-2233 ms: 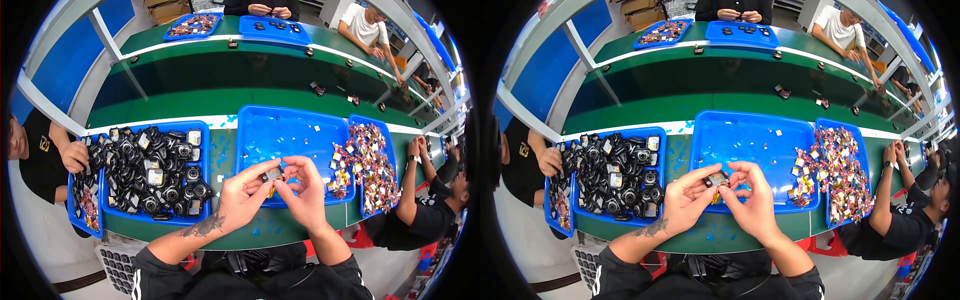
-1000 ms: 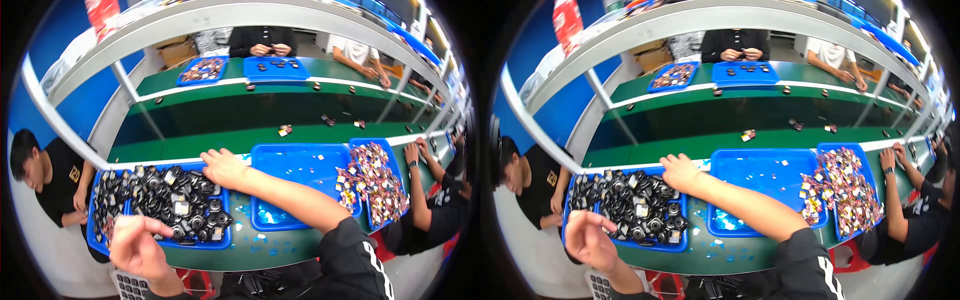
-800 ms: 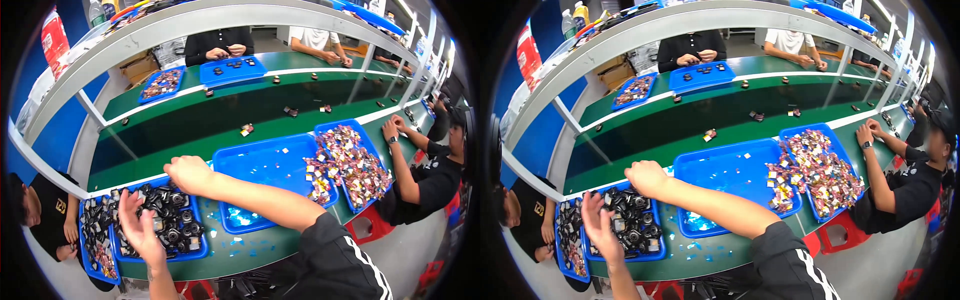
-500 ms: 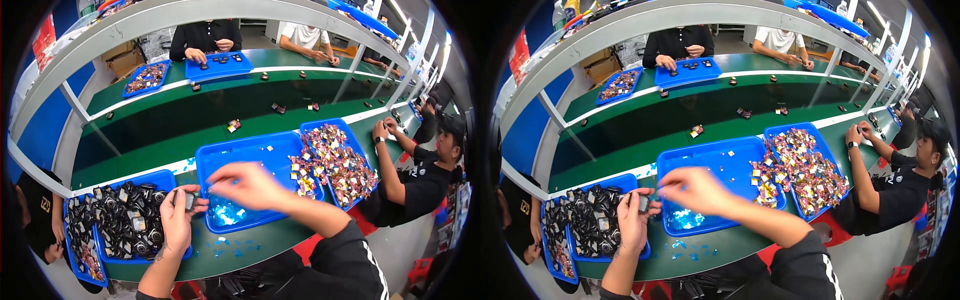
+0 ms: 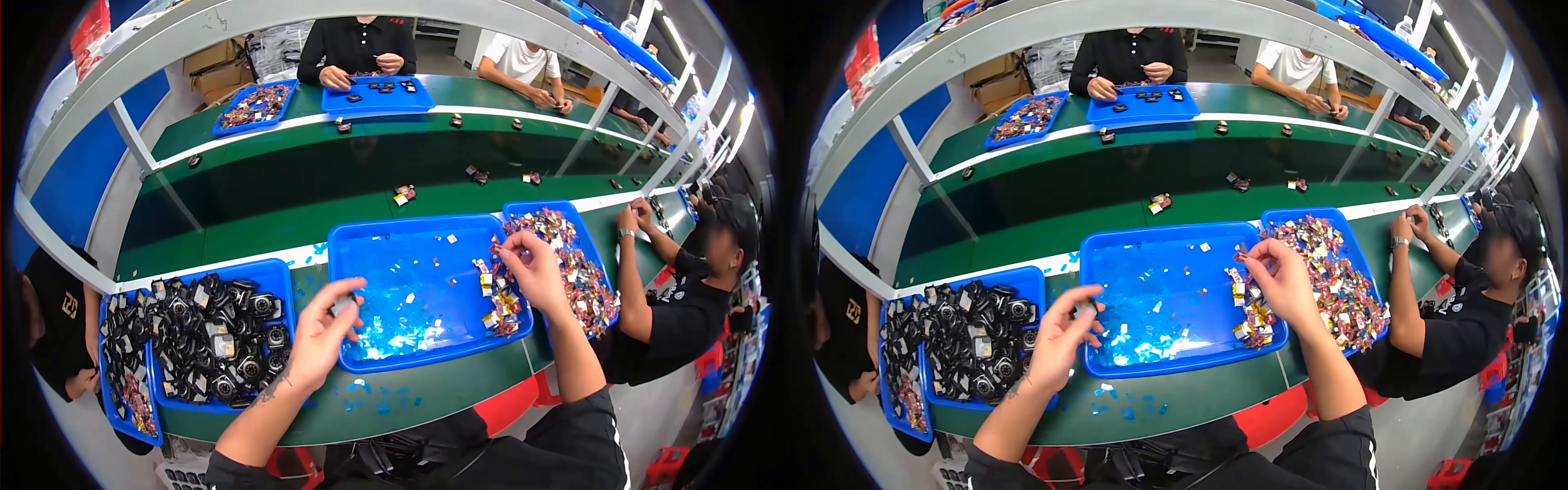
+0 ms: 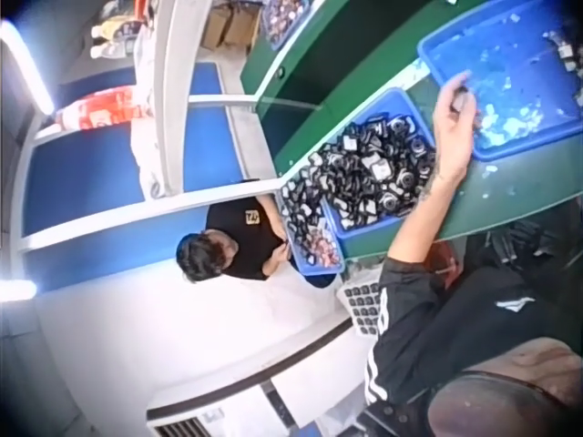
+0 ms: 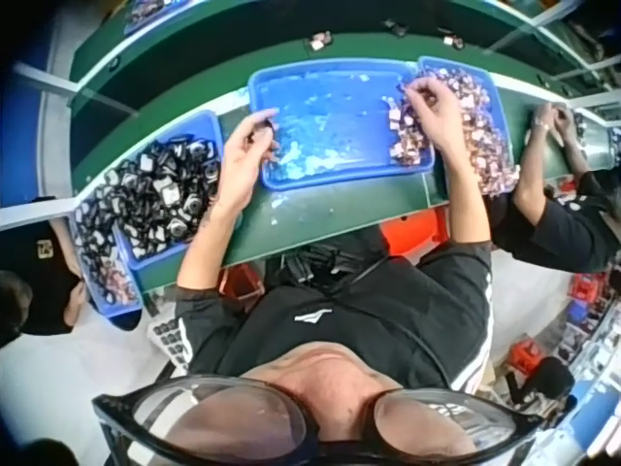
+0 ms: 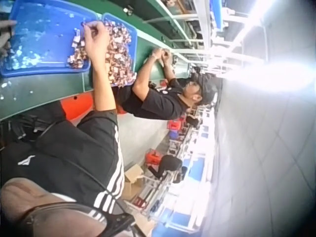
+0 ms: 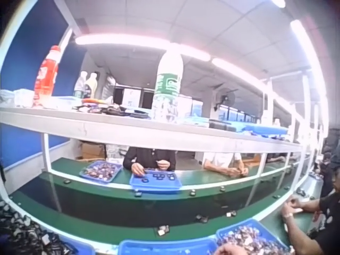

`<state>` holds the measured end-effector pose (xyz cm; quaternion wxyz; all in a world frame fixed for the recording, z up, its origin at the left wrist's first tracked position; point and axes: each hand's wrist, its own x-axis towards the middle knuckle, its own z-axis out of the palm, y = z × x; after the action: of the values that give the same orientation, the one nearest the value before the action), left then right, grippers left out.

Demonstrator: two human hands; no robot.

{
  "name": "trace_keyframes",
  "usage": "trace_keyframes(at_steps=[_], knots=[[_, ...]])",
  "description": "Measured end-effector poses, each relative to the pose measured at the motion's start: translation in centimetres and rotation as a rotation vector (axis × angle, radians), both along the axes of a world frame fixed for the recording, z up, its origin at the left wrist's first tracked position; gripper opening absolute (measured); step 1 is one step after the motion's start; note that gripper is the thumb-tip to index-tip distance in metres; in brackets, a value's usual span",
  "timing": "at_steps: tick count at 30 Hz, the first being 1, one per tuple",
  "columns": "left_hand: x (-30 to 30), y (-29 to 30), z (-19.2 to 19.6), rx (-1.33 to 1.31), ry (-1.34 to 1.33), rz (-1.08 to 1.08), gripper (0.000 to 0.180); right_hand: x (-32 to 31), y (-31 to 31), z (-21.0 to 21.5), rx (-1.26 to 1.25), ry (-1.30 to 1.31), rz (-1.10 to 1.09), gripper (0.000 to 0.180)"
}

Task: Assemble or inspect small electronic components at a workbench in a production facility.

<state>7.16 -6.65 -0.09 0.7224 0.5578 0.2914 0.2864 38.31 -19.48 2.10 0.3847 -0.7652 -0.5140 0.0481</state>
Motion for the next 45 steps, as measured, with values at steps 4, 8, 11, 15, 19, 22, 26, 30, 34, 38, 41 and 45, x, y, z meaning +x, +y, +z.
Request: trace_keyframes(at_steps=[4, 8, 11, 15, 19, 22, 26, 30, 34, 38, 41, 45], knots=[[1.3, -1.6, 0.0, 0.336, 0.166, -0.011, 0.033, -4.9, 0.2, -0.1, 0.128, 1.334, 0.323, 0.008], [3.1, -2.5, 0.2, 0.056, 0.035, -0.164, 0.029, -10.0, 0.4, 0.3, -0.108, 1.078, 0.486, 0.009], [2.1, -2.0, -0.3, 0.039, 0.005, -0.048, 0.019, -11.1, 1.0, -0.4, -0.029, 1.146, 0.479, 0.016], [1.5, -2.2, -0.4, -0.026, -0.061, 0.115, 0.016, -12.5, 1.1, -0.3, 0.013, 1.197, 0.435, 0.021], [1.1, -2.9, -1.1, -0.089, -0.108, 0.133, 0.014, -13.3, 0.8, -0.6, 0.045, 1.152, 0.387, 0.021], [1.0, -3.0, -0.6, 0.019, -0.174, 0.162, 0.025, -13.0, 1.0, -0.8, 0.060, 1.041, 0.368, 0.021], [-1.0, -0.7, 1.0, 0.790, 0.146, 0.164, 0.032, -13.6, 1.2, 0.7, 0.060, 0.681, 0.399, 0.019], [-0.2, -1.7, 1.1, 0.655, 0.084, -0.032, 0.016, -14.2, 1.1, 0.7, 0.064, 0.758, 0.410, 0.019], [-0.6, -1.7, -0.3, 0.623, 0.056, 0.014, 0.014, -14.2, 1.1, 1.1, -0.045, 0.779, 0.445, 0.008], [-0.6, -1.6, -0.1, 0.969, 0.106, 0.063, 0.015, -13.5, 1.7, 0.7, -0.136, 0.695, 0.472, 0.008], [-0.5, -1.7, -0.4, 1.178, 0.104, 0.109, 0.015, -12.7, 2.3, -0.6, -0.323, 0.914, 0.584, 0.010], [0.2, -2.4, -1.0, 0.917, 0.067, 0.193, 0.013, -12.1, 4.6, -2.7, -0.151, -0.167, 0.262, 0.017]])
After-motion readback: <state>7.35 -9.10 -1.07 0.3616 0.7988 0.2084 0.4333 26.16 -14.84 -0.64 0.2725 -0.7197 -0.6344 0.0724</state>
